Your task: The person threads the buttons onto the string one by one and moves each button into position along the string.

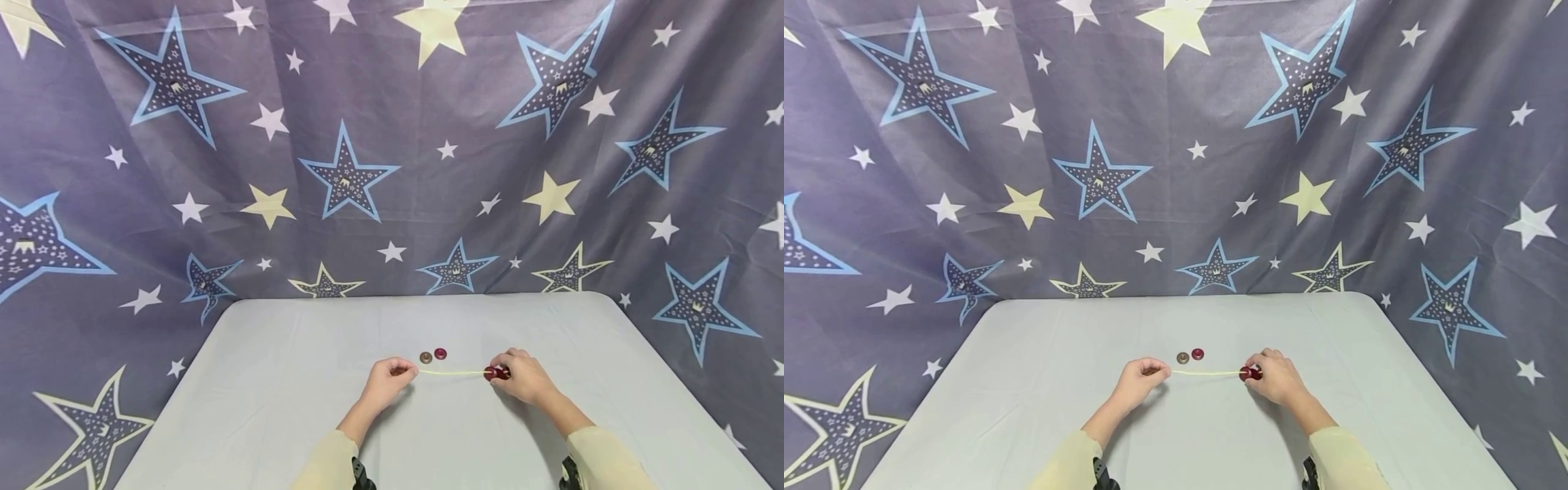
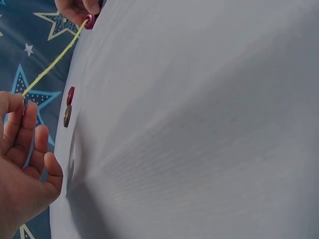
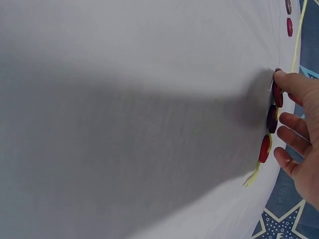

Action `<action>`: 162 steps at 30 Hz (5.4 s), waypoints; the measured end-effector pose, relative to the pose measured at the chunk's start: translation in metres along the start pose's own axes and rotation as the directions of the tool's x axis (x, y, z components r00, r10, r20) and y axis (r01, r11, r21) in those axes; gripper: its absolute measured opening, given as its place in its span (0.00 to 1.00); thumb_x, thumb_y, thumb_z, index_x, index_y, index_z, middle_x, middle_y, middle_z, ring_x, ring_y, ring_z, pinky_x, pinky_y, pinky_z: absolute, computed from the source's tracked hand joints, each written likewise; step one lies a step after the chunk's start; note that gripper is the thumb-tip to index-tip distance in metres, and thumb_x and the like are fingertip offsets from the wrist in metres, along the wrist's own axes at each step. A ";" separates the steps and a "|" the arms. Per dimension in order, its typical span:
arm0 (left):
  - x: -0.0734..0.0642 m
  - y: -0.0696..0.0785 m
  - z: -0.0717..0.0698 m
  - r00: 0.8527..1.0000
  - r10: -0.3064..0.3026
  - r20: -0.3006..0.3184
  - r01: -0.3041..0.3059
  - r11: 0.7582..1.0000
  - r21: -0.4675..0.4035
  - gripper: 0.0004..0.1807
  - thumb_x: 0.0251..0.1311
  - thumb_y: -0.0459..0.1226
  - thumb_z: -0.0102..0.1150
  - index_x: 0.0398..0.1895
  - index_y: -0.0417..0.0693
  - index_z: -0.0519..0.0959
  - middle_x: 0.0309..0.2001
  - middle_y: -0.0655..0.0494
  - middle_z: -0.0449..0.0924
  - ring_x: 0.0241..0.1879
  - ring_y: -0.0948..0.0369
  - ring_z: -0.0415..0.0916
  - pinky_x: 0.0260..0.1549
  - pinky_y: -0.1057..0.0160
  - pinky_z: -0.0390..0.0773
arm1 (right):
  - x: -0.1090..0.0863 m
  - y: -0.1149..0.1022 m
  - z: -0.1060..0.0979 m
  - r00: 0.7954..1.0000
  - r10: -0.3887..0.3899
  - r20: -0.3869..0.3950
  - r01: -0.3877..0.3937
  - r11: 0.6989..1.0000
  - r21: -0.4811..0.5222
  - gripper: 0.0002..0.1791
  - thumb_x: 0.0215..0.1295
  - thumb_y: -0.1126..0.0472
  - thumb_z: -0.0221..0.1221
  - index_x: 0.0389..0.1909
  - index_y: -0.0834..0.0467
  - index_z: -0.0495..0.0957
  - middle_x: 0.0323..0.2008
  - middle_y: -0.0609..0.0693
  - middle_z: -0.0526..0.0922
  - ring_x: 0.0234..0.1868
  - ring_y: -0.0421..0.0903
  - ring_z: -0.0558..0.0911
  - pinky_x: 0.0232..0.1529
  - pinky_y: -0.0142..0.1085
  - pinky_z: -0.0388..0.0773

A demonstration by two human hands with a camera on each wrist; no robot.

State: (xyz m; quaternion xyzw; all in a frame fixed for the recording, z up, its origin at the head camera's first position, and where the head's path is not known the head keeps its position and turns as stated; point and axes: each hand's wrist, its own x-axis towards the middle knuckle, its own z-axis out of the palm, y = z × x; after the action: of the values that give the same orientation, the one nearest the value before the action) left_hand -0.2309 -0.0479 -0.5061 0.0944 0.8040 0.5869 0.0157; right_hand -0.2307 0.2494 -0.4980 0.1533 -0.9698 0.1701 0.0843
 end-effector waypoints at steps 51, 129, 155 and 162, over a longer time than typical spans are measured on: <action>0.013 0.014 0.012 0.999 0.022 0.025 -0.022 1.000 0.005 0.08 0.57 0.40 0.62 0.33 0.44 0.83 0.35 0.51 0.84 0.32 0.66 0.74 0.33 0.69 0.74 | 0.026 -0.074 -0.001 0.993 -0.116 -0.017 0.113 0.903 0.416 0.15 0.56 0.59 0.63 0.44 0.60 0.80 0.41 0.54 0.83 0.39 0.53 0.79 0.40 0.47 0.76; 0.017 0.006 0.017 0.998 0.059 -0.005 -0.056 0.966 0.253 0.09 0.53 0.36 0.64 0.37 0.42 0.80 0.37 0.51 0.79 0.32 0.62 0.71 0.30 0.66 0.73 | 0.028 -0.078 0.003 0.996 -0.091 -0.007 0.085 0.904 0.420 0.07 0.60 0.60 0.61 0.34 0.58 0.84 0.28 0.43 0.81 0.27 0.32 0.74 0.30 0.26 0.71; 0.043 0.003 0.037 0.999 0.039 0.005 -0.028 0.612 0.790 0.20 0.55 0.52 0.61 0.49 0.55 0.78 0.42 0.55 0.76 0.41 0.56 0.70 0.37 0.56 0.69 | 0.026 -0.072 0.006 0.996 -0.091 0.001 0.083 0.906 0.416 0.04 0.60 0.60 0.61 0.30 0.55 0.83 0.27 0.43 0.81 0.26 0.31 0.73 0.30 0.27 0.72; 0.048 0.006 0.041 0.999 -0.025 -0.032 0.040 0.606 0.794 0.23 0.54 0.53 0.61 0.51 0.54 0.77 0.43 0.53 0.75 0.43 0.54 0.69 0.41 0.52 0.69 | 0.027 -0.072 0.007 0.994 -0.112 -0.002 0.103 0.902 0.419 0.04 0.60 0.60 0.61 0.30 0.55 0.82 0.27 0.43 0.81 0.26 0.31 0.73 0.30 0.26 0.72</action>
State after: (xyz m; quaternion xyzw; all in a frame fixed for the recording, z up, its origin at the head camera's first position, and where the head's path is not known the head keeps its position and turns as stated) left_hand -0.2713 0.0006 -0.5087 0.0718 0.9825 0.1700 -0.0242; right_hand -0.2329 0.1751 -0.4763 0.2229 -0.9017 0.3674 0.0482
